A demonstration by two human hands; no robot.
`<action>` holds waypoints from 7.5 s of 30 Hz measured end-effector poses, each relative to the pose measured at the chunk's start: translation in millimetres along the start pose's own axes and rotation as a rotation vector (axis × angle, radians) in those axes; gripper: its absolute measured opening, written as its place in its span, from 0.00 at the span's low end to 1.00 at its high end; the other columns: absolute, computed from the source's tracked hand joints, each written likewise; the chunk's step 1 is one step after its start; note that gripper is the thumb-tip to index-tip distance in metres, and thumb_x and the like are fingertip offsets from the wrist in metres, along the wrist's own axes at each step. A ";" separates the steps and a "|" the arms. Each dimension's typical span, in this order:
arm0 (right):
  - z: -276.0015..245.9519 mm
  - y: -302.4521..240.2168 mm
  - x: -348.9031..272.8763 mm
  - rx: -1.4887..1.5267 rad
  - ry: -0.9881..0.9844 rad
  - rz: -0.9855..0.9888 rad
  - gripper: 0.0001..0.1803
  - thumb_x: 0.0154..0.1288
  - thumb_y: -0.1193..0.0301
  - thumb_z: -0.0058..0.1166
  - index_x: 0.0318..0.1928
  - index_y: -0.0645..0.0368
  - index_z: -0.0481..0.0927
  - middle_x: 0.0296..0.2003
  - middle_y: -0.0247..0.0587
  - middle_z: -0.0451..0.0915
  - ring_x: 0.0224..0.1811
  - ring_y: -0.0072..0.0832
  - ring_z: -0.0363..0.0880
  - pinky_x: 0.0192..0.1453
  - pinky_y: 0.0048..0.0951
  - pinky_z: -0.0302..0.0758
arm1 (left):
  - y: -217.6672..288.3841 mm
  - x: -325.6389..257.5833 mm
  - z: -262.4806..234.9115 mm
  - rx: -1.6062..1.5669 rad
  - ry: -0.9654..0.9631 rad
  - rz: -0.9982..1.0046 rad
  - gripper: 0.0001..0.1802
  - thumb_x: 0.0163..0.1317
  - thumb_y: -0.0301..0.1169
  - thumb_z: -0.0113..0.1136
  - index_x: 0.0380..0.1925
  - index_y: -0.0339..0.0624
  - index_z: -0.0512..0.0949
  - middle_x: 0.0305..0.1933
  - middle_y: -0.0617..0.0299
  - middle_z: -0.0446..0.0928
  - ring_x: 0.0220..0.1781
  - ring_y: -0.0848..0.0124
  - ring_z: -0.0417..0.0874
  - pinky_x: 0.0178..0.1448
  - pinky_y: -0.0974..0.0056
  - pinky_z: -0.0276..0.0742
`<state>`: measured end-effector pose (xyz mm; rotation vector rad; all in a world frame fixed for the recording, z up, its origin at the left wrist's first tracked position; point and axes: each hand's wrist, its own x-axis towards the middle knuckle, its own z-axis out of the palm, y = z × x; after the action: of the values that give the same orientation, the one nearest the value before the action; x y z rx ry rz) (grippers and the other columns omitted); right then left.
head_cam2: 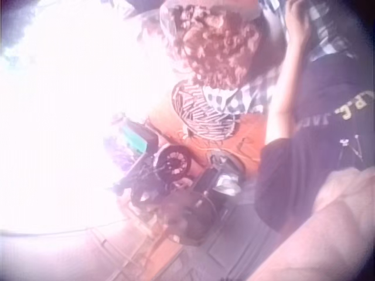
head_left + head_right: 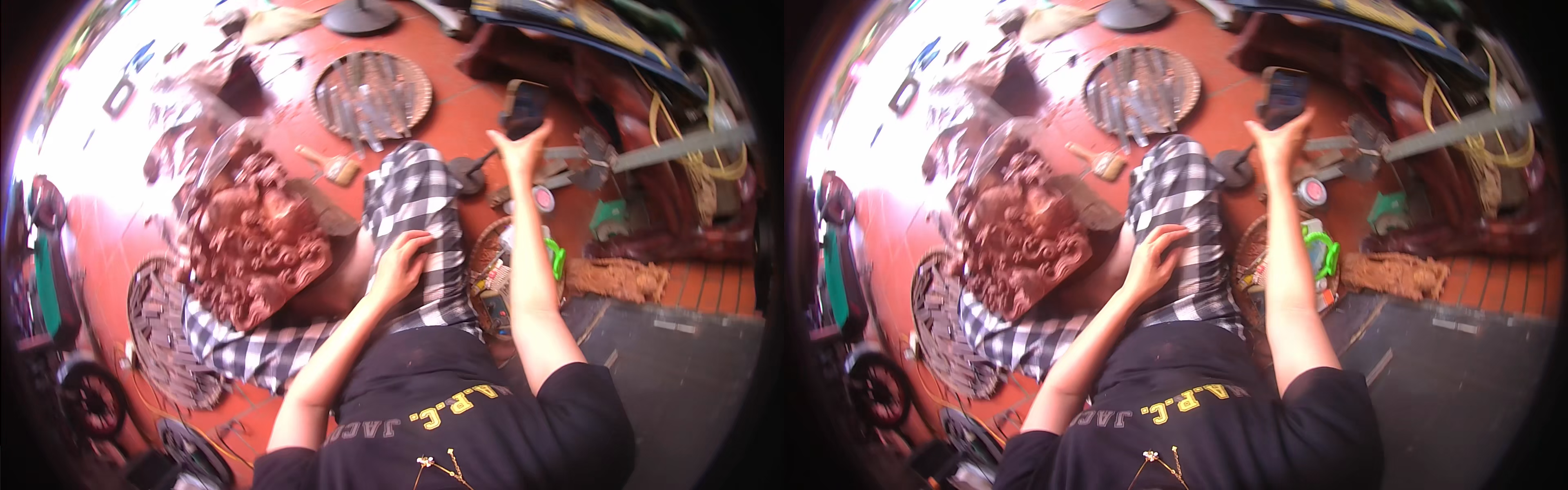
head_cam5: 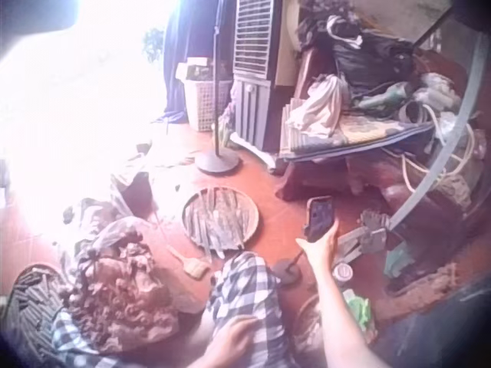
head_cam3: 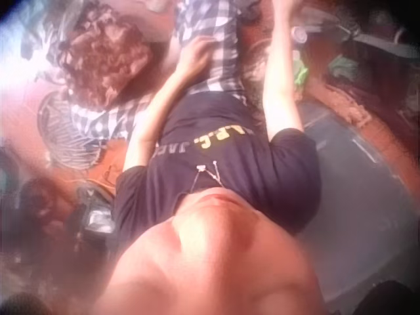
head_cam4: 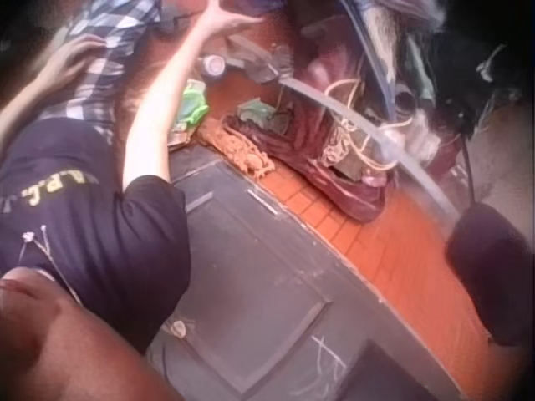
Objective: The person sits on the floor and uses a rotary carving tool to refine details on a large ornate wooden carving. They briefly open a small plastic case to select a bit, then continue carving the wood surface.
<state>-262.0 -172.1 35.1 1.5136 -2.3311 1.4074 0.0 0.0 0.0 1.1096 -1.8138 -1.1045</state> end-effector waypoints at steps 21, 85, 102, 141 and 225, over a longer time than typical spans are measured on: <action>40.4 109.0 186.8 -0.412 0.069 0.131 0.76 0.17 0.33 0.74 0.62 0.74 0.54 0.52 0.69 0.71 0.55 0.53 0.75 0.61 0.42 0.73 | 218.0 -117.4 -223.2 -1.144 0.105 0.683 0.04 0.58 0.25 0.62 0.33 0.39 0.78 0.28 0.55 0.79 0.21 0.69 0.76 0.23 0.66 0.68; 68.4 -52.1 -121.7 0.183 -0.522 -0.471 0.31 0.60 0.64 0.63 0.62 0.56 0.69 0.58 0.48 0.69 0.56 0.41 0.73 0.58 0.39 0.72 | 156.3 -81.4 -139.7 -0.590 -0.171 0.131 0.14 0.61 0.32 0.62 0.43 0.34 0.78 0.38 0.54 0.80 0.40 0.57 0.81 0.44 0.59 0.76; 86.7 -57.0 -122.8 0.117 -0.538 -0.607 0.14 0.57 0.70 0.62 0.44 0.59 0.81 0.45 0.44 0.80 0.50 0.41 0.78 0.56 0.37 0.72 | 154.3 -55.7 -142.4 -1.488 0.241 0.561 0.18 0.68 0.42 0.54 0.39 0.39 0.83 0.40 0.52 0.81 0.41 0.59 0.80 0.43 0.61 0.76; 34.8 53.8 111.0 -0.486 0.198 0.016 0.75 0.24 0.41 0.77 0.64 0.81 0.52 0.54 0.71 0.68 0.61 0.54 0.64 0.67 0.45 0.64 | 14.2 -97.4 -51.3 -0.390 0.117 -0.803 0.14 0.67 0.33 0.56 0.48 0.36 0.78 0.39 0.59 0.83 0.42 0.74 0.82 0.50 0.67 0.76; -41.4 84.5 -150.6 0.019 -0.547 0.264 0.07 0.58 0.73 0.62 0.36 0.62 0.80 0.24 0.39 0.81 0.24 0.25 0.79 0.32 0.26 0.76 | -79.6 -245.7 -239.9 1.221 0.912 -1.132 0.33 0.62 0.52 0.58 0.60 0.42 0.72 0.62 0.46 0.71 0.64 0.51 0.69 0.67 0.52 0.62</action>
<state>-262.4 -25.8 -65.5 1.8417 -2.9292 1.1659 324.6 135.7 -20.6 2.8891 -0.8619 0.3354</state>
